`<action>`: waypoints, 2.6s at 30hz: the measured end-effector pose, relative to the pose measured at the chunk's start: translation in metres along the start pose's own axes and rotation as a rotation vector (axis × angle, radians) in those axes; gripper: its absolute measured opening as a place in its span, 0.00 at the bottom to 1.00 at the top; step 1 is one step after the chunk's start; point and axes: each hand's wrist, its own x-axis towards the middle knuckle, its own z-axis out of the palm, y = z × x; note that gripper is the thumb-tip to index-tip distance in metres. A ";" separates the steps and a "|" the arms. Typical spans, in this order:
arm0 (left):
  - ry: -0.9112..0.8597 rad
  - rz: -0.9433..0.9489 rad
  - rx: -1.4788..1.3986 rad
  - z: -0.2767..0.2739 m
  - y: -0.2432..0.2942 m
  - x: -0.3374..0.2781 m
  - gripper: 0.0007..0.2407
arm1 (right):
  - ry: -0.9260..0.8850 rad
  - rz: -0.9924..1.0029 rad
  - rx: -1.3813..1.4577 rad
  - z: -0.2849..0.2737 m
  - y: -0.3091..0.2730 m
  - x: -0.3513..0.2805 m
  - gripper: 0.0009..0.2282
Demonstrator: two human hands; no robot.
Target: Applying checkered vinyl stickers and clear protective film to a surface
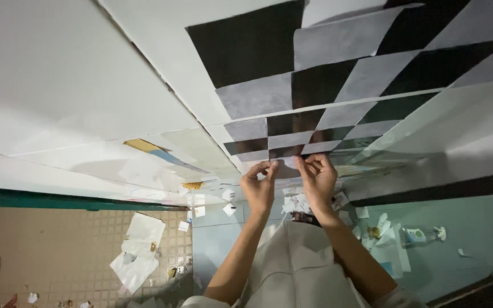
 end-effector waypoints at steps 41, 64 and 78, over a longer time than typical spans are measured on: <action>0.229 0.444 0.572 -0.018 -0.052 0.020 0.12 | 0.025 -0.298 -0.718 -0.016 -0.001 0.000 0.19; -0.105 -0.020 0.592 -0.033 -0.012 0.022 0.12 | -1.087 0.241 -0.705 -0.070 -0.100 0.071 0.16; -0.101 0.044 0.503 -0.034 -0.017 0.015 0.12 | 0.025 -1.622 -0.987 -0.083 -0.486 0.102 0.10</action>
